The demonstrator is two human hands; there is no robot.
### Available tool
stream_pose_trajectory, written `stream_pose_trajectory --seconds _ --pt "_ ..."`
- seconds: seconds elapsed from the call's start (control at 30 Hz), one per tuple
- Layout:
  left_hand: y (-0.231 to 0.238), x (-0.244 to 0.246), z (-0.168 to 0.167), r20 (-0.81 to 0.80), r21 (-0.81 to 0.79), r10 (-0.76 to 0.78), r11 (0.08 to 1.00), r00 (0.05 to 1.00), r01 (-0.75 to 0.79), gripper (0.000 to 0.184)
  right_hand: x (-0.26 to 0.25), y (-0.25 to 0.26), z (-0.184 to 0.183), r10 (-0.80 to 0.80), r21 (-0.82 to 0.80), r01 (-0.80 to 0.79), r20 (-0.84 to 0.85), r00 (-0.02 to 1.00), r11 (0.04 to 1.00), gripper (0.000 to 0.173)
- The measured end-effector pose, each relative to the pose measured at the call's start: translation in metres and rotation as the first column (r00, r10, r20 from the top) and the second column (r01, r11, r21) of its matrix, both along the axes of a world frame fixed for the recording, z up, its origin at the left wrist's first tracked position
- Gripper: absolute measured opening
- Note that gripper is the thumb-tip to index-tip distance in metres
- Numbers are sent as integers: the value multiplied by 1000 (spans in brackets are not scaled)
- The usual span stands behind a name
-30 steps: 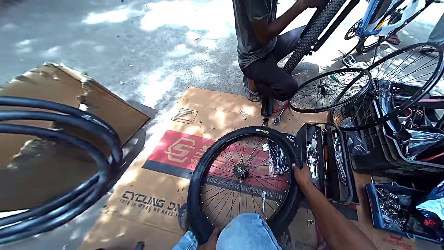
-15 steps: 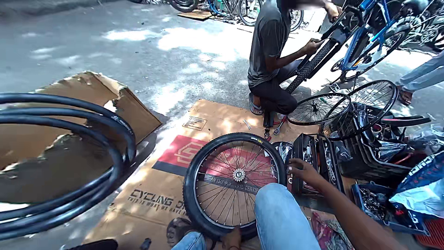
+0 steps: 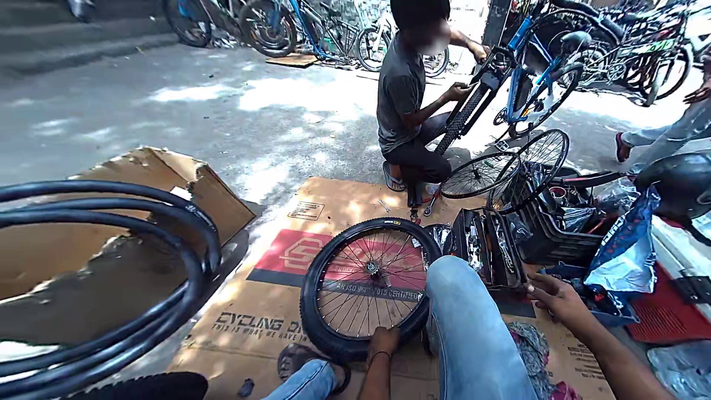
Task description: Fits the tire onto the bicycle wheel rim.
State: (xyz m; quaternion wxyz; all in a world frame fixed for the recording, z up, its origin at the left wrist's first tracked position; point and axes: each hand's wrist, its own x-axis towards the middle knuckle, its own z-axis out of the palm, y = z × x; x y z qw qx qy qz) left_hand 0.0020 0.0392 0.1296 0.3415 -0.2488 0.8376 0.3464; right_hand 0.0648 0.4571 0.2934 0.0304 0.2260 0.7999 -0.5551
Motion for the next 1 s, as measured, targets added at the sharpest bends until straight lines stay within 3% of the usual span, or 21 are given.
stream_pose_trajectory --seconds 0.17,0.27,0.4,0.57,0.77,0.87,1.0 --pt "0 -35 89 -293 121 118 989 949 -86 55 -20 -1 13 157 54 -155 -36 987 986 45" --pt "-6 -35 152 -525 197 184 976 831 -92 53 -28 0 27 219 78 -212 -99 971 974 44" --pt "-24 -7 221 -708 241 194 970 679 -26 51 -21 6 23 157 42 -152 -148 976 987 43" --pt "-53 41 261 -796 310 284 950 535 -43 49 1 20 2 153 -11 -155 -105 983 988 48" --pt "-64 73 297 -868 349 351 934 352 -73 47 22 32 -9 35 -108 -58 -202 979 992 42" --pt "-56 80 319 -887 368 342 929 312 30 46 31 37 -4 -14 -132 -14 -206 978 991 38" --pt "-57 75 339 -928 337 282 914 244 228 53 19 44 18 3 -42 -12 -225 974 999 39"
